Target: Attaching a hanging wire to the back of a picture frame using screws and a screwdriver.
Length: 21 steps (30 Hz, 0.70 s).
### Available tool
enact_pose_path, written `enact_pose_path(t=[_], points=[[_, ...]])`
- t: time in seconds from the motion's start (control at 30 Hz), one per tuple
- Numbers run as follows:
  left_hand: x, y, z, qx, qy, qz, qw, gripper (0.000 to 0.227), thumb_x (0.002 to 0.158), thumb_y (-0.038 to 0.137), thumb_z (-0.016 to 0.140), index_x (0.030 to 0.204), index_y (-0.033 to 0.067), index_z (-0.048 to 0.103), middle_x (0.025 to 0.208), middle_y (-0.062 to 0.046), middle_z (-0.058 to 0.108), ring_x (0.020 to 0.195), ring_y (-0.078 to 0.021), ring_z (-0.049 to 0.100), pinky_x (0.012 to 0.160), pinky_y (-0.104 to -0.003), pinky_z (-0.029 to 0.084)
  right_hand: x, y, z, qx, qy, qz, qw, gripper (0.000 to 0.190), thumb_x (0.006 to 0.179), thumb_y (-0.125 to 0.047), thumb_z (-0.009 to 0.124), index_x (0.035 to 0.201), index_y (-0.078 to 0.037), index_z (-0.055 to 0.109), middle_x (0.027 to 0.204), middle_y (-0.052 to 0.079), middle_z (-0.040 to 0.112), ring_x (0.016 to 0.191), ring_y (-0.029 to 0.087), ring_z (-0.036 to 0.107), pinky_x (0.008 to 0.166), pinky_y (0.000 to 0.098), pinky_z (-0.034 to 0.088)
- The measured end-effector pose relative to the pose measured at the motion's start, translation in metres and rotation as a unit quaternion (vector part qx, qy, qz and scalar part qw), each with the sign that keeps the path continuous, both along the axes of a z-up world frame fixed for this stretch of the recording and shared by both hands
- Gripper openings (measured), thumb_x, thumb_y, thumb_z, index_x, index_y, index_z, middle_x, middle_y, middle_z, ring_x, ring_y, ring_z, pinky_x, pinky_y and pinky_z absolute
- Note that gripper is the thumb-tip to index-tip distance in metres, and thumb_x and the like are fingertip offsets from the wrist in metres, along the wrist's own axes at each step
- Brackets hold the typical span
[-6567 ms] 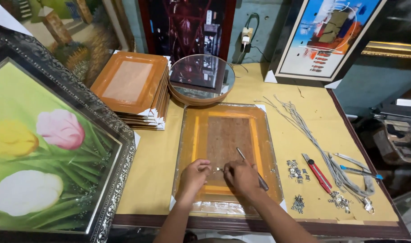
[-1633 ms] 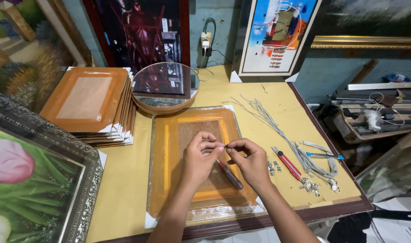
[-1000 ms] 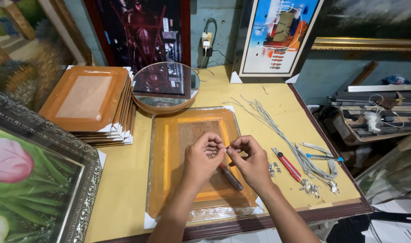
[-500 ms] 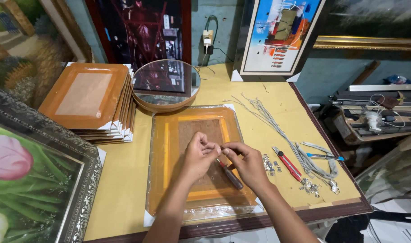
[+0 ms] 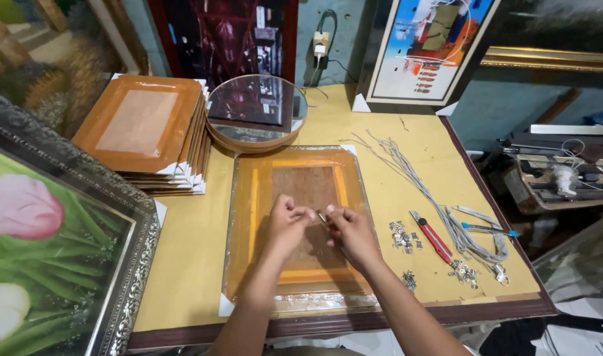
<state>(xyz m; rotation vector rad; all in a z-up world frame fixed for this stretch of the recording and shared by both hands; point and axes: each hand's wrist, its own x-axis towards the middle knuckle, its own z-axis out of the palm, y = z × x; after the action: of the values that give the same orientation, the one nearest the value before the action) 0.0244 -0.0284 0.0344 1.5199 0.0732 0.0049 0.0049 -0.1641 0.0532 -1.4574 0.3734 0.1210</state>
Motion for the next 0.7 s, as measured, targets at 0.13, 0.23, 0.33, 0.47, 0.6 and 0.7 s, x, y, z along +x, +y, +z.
enact_pose_path(t=[0.13,0.23,0.33,0.47,0.6,0.7], points=[[-0.006,0.020,-0.013,-0.051,0.137,0.017,0.989,0.042,0.069,0.008,0.069,0.102,0.0083,0.044,0.091,-0.012,0.064,0.067,-0.0127,0.063,0.055,-0.022,0.050,0.010,-0.020,-0.042,-0.358,-0.067,0.098,0.926,0.032,0.082,-0.038,0.058,0.074,-0.007,0.065,0.072,0.016,0.064,0.077,0.033,0.062,0.064,0.0407,0.047],[-0.016,0.026,-0.012,-0.099,0.172,0.032,0.980,0.049,0.071,0.006,0.068,0.111,0.0014,0.041,0.101,-0.018,0.055,0.080,-0.0179,0.060,0.067,-0.023,0.051,0.002,-0.014,-0.034,-0.538,-0.063,0.199,0.817,0.014,0.077,-0.024,0.061,0.080,-0.013,0.068,0.075,0.010,0.068,0.080,0.030,0.065,0.070,0.0383,0.052],[-0.011,0.026,-0.030,-0.105,0.193,0.019,0.975,0.048,0.072,0.006,0.068,0.110,0.0030,0.038,0.102,-0.019,0.057,0.080,-0.0198,0.061,0.062,-0.023,0.053,-0.004,-0.003,-0.018,-0.639,0.020,0.295,0.710,0.028,0.081,-0.042,0.048,0.084,-0.022,0.068,0.080,0.003,0.067,0.092,0.024,0.060,0.087,0.0394,0.040],[-0.007,0.028,-0.033,-0.098,0.179,0.011,0.979,0.046,0.072,0.010,0.069,0.106,0.0066,0.039,0.096,-0.012,0.059,0.073,-0.0123,0.057,0.056,-0.016,0.050,0.000,0.009,-0.016,-0.668,0.052,0.304,0.677,0.022,0.079,-0.038,0.049,0.082,-0.028,0.069,0.082,0.000,0.068,0.092,0.023,0.060,0.084,0.0381,0.035],[-0.005,0.026,-0.027,-0.088,0.142,0.002,0.986,0.039,0.071,0.010,0.068,0.100,0.0079,0.041,0.088,-0.007,0.062,0.067,-0.0079,0.053,0.051,-0.013,0.045,0.019,0.003,-0.058,-0.679,0.064,0.300,0.667,0.023,0.076,-0.043,0.046,0.077,-0.037,0.067,0.076,-0.008,0.067,0.087,0.021,0.061,0.078,0.0356,0.031],[-0.003,0.027,-0.025,-0.114,0.131,0.004,0.985,0.036,0.071,0.007,0.067,0.097,0.0076,0.044,0.083,-0.008,0.061,0.063,-0.0086,0.052,0.048,-0.014,0.043,0.017,0.015,-0.054,-0.715,0.045,0.291,0.635,0.022,0.074,-0.029,0.047,0.071,-0.022,0.067,0.070,0.001,0.065,0.076,0.022,0.063,0.073,0.0400,0.030]])
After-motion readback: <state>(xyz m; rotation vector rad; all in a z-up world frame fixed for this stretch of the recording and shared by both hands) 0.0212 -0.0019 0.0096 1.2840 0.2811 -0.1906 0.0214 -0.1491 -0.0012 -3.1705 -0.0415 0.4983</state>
